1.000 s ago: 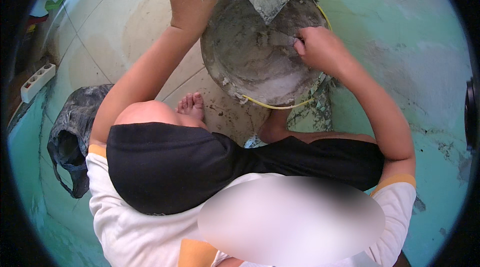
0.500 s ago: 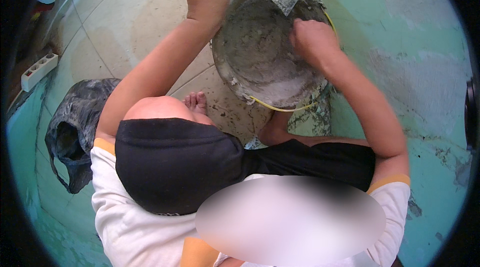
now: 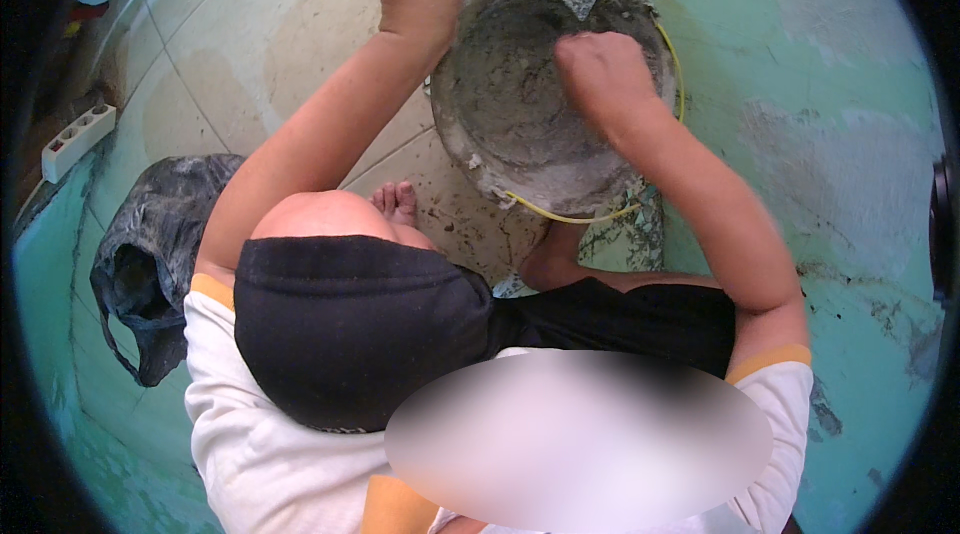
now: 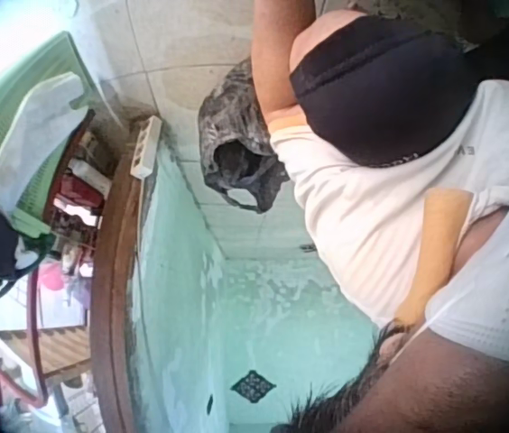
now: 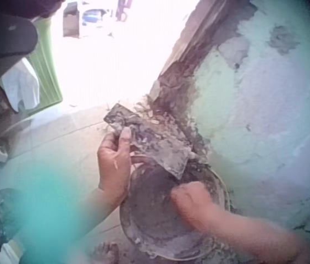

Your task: The person uses two different scrapers to apply and smooth plaster from a bucket onto a damaged section of a wall.

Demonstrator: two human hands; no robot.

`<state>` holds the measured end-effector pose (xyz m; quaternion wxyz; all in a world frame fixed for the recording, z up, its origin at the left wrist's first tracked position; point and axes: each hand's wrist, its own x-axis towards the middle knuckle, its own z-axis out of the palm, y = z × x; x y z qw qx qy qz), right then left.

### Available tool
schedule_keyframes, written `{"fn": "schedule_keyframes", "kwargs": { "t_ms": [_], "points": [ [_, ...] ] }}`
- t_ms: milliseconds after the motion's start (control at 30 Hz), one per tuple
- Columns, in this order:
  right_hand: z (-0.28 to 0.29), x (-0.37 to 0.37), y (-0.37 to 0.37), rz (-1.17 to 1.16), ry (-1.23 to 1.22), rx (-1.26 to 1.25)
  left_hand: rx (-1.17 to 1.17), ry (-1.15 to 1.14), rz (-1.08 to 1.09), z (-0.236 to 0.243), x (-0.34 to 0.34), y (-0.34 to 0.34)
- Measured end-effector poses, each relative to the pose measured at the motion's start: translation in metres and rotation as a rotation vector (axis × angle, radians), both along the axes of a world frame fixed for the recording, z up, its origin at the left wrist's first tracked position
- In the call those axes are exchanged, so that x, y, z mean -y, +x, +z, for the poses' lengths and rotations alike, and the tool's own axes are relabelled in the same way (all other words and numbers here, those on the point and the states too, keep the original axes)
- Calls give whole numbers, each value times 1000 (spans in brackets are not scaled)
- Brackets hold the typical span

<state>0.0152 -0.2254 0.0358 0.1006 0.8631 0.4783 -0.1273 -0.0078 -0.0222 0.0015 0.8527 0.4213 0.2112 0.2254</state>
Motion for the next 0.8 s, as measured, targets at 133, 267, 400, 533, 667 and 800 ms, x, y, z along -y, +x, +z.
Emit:
{"fn": "schedule_keyframes", "kwargs": {
  "t_ms": [133,267,400,533,667,800],
  "points": [
    [-15,-12,-29,108,259,-219,4,-9,-2,-2,3,4],
    [5,-5,-48,209,64,-208,-17,-43,-14,4,2,-2],
    [25,7,-25,95,-82,-40,-16,11,11,-2,0,-3],
    [-4,25,-25,43,17,-125,-7,18,3,-1,3,1],
    [8,18,-68,119,-78,-218,-6,10,-9,-2,3,-2],
    [32,25,-40,47,-73,-152,6,-6,8,-1,3,-1]
  ]
}}
